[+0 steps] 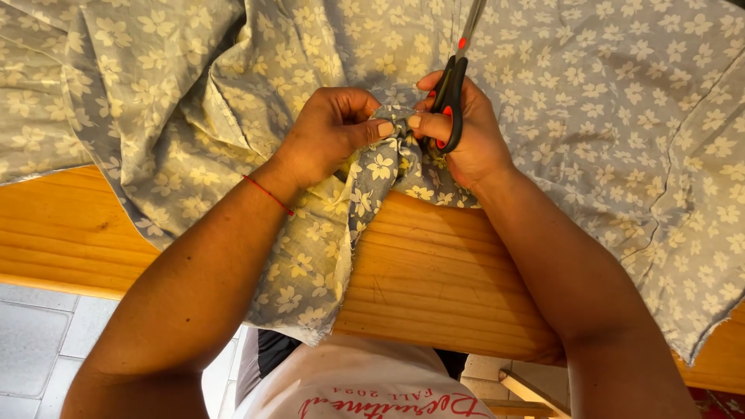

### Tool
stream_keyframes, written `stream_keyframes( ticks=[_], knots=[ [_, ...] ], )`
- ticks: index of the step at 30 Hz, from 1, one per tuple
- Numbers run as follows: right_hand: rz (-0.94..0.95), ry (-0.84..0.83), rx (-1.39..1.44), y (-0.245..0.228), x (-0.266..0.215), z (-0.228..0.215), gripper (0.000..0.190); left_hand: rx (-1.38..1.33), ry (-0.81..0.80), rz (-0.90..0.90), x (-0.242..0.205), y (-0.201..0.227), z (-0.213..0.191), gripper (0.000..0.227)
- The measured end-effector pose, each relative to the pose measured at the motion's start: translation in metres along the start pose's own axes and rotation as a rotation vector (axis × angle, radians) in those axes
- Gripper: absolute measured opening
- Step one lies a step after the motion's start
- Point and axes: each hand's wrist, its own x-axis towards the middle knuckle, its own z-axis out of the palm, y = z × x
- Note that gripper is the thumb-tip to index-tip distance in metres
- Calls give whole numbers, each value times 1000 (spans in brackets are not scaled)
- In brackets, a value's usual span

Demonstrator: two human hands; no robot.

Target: Unpicking a seam on floral fabric using scissors to cut threads and fingers to pull them out.

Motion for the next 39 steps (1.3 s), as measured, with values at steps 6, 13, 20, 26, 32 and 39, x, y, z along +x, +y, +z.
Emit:
stream_keyframes(
  ticks=[6,13,20,26,32,39],
  knots=[
    [-128,37,-35,-1,-4,2,41,10,12,15,-2,-2,3,25],
    [-217,-59,-133,-8,-11,2,45,-256,-54,87,-5,1,14,15],
    [-164,-181,-94,-5,-9,-6,53,-156,47,-15,-9,14,18,31],
    [-106,-156,-92,-8,-11,3,54,-118,73,-29,-9,12,18,34],
    [-125,-79,-140,-10,-6,-4,53,-56,47,-14,-9,16,16,37],
    [-183,-67,-268,-20,-7,-4,54,0,-11,18,-5,12,13,38]
  ],
)
